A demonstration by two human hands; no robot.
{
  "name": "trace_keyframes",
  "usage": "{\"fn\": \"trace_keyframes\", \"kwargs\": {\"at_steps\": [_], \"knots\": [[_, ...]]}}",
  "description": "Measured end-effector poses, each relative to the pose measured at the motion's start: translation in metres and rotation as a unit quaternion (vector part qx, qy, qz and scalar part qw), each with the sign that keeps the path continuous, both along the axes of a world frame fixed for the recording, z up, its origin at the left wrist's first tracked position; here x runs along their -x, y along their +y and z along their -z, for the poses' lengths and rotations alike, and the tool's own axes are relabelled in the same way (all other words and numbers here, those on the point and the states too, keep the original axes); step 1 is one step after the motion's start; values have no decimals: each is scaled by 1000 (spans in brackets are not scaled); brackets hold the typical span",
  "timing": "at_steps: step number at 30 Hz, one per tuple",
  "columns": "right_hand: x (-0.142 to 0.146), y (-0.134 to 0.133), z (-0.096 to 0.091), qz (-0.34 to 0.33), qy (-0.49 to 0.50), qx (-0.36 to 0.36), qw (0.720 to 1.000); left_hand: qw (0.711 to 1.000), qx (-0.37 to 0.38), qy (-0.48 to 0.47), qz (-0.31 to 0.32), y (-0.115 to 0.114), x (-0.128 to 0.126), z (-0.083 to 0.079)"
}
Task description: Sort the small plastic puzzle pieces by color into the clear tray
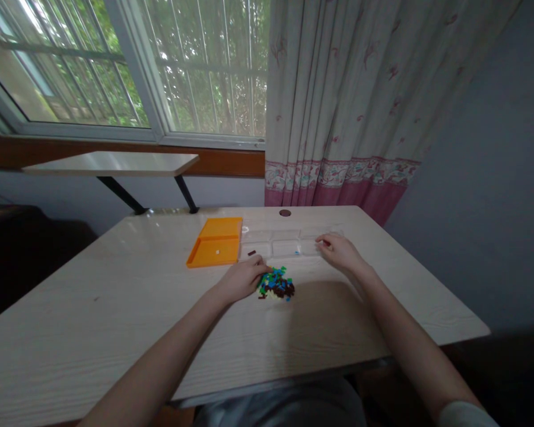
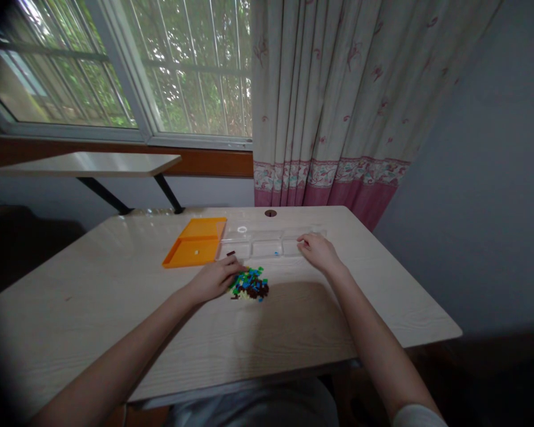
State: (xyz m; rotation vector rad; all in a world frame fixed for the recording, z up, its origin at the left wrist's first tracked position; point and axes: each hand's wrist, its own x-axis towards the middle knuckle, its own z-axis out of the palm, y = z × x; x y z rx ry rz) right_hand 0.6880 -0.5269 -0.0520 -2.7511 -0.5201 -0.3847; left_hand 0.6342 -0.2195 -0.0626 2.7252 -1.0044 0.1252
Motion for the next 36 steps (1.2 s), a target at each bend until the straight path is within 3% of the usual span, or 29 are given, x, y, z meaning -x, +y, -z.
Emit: {"fn": "trace_keyframes", "kwargs": {"at_steps": [7,10,17,24,28,36], "knots": [[30,54,8,-206,-5,-31,978,1000,-11,-2,-14,-3,1,2],[38,69,13,-244,3,-33,969,999,-2,-3,-35,-4,1,1],[37,69,17,-244,5,-37,969,994,23,-7,-102,-9,1,1],[38,72,18,-245,17,-32,969,993,72,16,-97,-9,-1,4],[40,75,15,-246,19,-31,968,988,94,16,-125,-14,-4,8],[38,75,18,-245,25,-34,969,988,74,27,-137,-18,-10,11]]}}
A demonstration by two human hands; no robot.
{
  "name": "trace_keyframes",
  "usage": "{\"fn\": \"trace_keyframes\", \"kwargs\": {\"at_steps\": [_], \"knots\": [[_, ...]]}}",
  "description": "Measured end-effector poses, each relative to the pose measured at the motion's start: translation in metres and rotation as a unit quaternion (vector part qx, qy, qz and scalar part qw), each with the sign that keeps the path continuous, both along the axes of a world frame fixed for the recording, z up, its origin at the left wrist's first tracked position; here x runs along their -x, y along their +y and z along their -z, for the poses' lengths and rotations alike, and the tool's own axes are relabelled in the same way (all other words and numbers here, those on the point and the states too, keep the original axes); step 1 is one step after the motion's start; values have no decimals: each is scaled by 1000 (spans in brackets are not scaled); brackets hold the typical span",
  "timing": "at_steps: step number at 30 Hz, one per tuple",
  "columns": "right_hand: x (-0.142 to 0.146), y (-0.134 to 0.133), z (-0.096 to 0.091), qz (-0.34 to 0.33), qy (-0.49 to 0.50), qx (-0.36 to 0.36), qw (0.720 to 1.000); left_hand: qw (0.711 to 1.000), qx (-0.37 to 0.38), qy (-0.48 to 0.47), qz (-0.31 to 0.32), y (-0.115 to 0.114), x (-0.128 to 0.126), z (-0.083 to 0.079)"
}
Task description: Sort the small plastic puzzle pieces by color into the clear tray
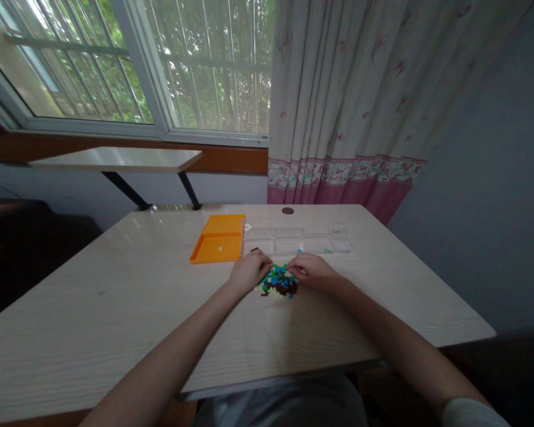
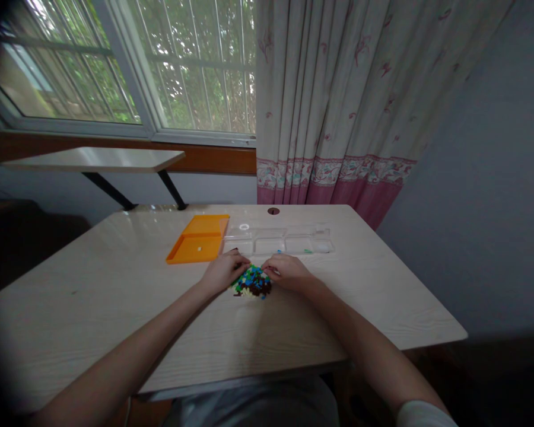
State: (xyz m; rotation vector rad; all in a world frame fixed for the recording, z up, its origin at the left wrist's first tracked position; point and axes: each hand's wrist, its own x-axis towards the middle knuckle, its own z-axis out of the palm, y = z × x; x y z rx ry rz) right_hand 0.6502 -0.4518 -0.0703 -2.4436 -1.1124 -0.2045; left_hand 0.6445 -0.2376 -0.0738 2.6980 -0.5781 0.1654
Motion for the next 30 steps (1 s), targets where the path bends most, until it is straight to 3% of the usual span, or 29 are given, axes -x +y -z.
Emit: {"fn": "trace_keyframes", "kwargs": {"at_steps": [8,16,30], "knots": [[2,0,-2,5,6,-2,1000,999,0,-16,29,1,4,-4],[7,10,0,44,19,-43,998,988,121,-39,90,-5,20,-15],[9,15,6,45,-29,-106,993,981,154,-26,114,-6,19,-13]]}}
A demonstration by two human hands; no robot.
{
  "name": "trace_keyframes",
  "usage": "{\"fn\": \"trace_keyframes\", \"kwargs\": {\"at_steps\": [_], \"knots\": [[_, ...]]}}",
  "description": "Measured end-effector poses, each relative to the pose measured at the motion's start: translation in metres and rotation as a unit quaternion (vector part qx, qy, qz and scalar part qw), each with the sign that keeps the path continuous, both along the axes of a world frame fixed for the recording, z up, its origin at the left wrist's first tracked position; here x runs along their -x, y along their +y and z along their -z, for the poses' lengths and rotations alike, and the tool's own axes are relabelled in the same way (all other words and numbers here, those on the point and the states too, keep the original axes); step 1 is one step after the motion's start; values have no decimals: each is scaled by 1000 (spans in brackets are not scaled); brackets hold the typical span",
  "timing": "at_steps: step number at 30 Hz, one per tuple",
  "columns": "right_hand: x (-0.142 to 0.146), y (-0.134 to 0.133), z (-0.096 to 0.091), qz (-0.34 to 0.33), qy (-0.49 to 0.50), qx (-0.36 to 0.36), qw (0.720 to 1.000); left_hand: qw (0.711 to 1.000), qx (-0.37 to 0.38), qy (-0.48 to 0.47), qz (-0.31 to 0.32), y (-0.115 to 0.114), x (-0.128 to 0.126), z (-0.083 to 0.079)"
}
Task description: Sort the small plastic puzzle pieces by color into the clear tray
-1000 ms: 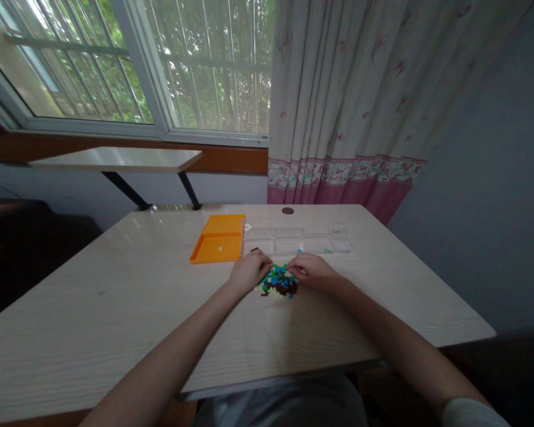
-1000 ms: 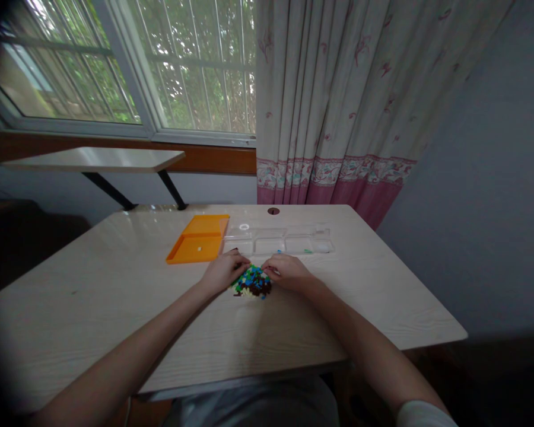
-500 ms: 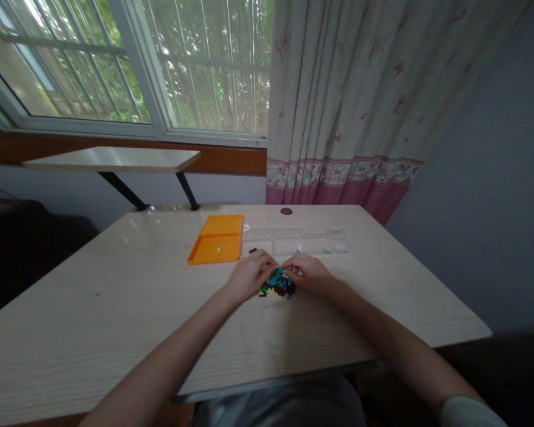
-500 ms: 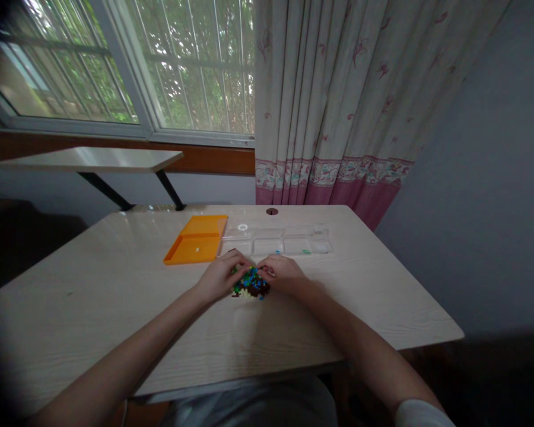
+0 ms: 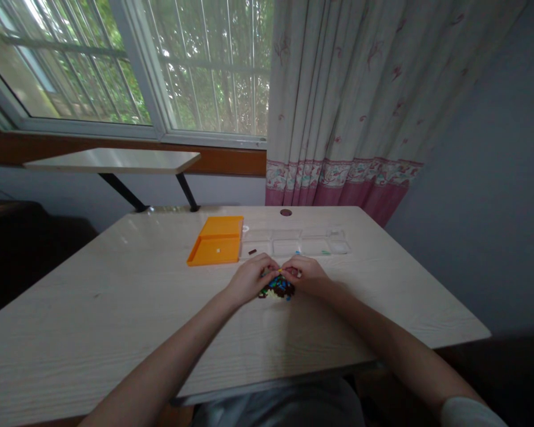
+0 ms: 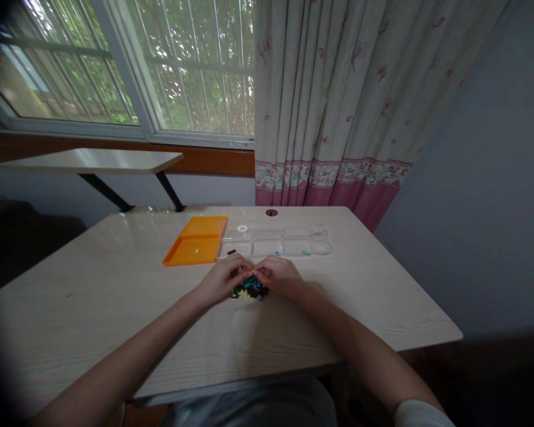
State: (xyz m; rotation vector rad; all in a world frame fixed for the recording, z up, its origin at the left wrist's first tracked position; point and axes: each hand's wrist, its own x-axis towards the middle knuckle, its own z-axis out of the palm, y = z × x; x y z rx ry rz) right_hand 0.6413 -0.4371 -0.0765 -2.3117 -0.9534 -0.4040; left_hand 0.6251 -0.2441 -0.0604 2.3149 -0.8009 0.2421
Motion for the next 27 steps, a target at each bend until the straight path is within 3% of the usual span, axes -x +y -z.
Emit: {"fn": "trace_keyframes", "kwargs": {"at_steps": [3,7,11,14,27], "knots": [[-1,-7,-7,13,-38,-38,998,998,-53,-12,-41,7,-2,-2],[-4,-26,-23,78,-106,-120,984,979,-175,-19,-105,21,-6,-6],[-7,-38,-35,119,-151,-197,961,956,-265,-17,-121,28,-8,-9],[-7,-39,-37,116,-171,-214,955,945,-309,-8,-105,28,-8,-8],[-1,-32,-35,62,-199,-215,954,952,-303,-15,-38,26,-7,-5]]}}
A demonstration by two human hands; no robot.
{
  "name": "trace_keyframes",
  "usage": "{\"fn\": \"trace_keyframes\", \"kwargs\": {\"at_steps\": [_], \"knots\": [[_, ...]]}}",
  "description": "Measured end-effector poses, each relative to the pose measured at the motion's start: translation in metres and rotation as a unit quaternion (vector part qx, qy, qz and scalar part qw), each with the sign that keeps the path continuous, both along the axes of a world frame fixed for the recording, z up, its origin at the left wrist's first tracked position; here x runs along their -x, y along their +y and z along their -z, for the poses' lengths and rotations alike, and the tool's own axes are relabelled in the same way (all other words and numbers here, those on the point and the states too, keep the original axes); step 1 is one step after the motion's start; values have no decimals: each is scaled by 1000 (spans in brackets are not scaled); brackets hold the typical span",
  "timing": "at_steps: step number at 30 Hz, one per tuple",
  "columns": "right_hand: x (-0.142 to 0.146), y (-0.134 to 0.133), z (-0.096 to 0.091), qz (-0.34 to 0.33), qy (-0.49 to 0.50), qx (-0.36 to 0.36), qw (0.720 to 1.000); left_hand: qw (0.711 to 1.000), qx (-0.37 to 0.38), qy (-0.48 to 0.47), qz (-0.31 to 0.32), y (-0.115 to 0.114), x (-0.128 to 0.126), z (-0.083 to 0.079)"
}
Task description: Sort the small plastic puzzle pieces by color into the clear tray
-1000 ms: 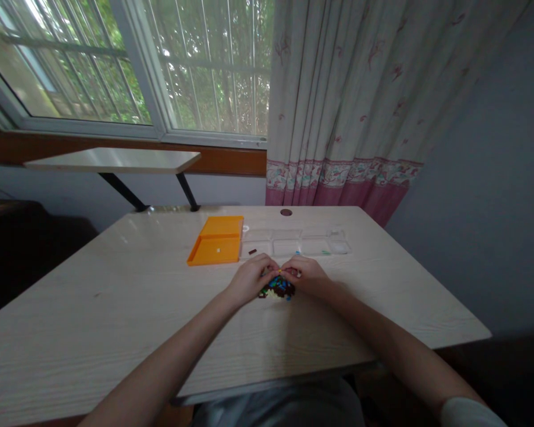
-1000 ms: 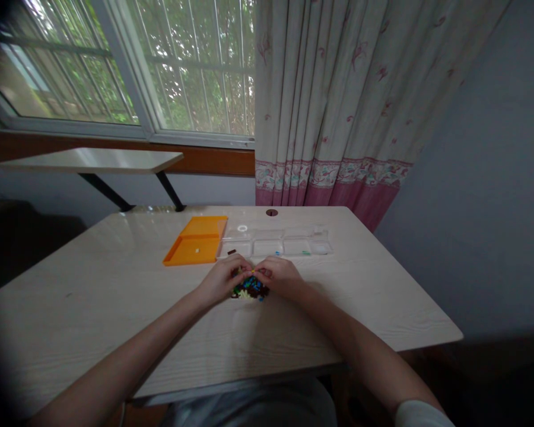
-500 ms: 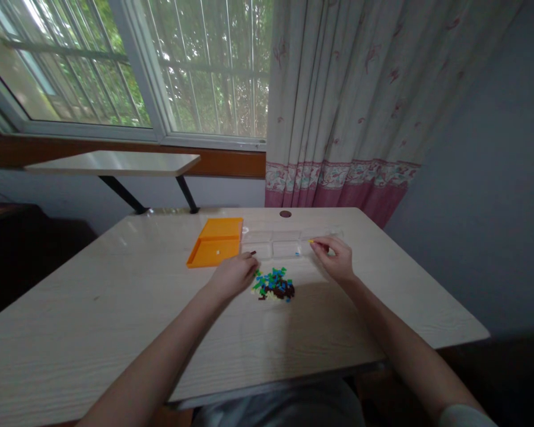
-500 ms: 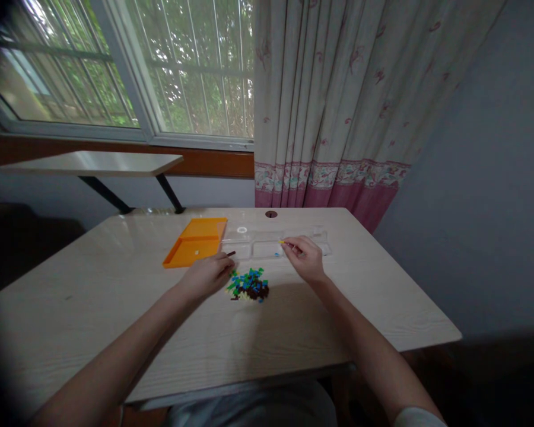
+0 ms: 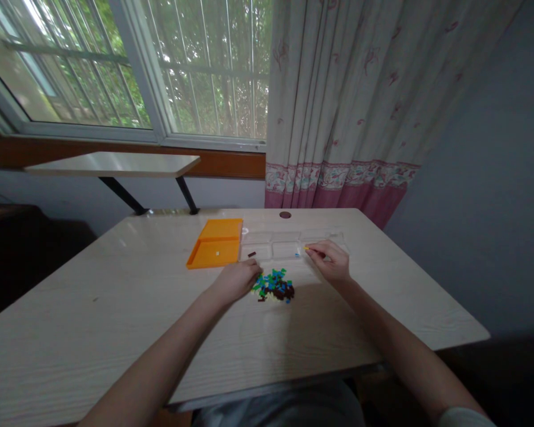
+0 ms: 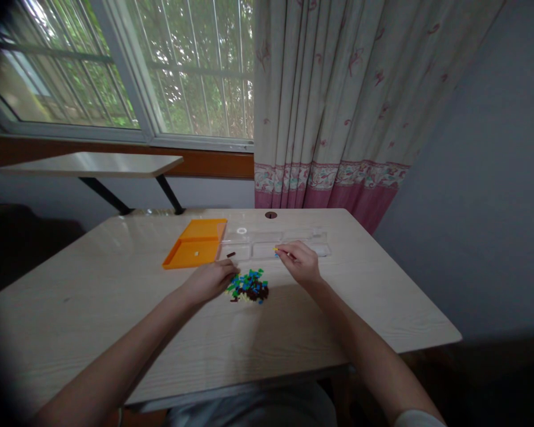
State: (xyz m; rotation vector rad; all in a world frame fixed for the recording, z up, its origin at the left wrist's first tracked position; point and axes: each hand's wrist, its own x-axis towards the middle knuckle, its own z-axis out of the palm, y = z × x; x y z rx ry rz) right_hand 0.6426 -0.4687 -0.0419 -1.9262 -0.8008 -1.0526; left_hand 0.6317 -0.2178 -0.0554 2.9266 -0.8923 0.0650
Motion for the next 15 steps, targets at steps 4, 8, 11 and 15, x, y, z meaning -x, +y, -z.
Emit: {"fn": "trace_keyframes", "kwargs": {"at_steps": [4,8,11,15], "knots": [[-1,-1,0,-10,-16,4,1000,1000,-5,-3,13,-2,1,0],[-1,0,3,-5,-10,8,1000,1000,-12,-8,14,-2,1,1],[-2,0,6,4,-5,16,1000,1000,-11,-7,15,-2,1,2],[-10,-16,1,23,-10,113,993,1000,-12,-5,18,-2,1,3]]}}
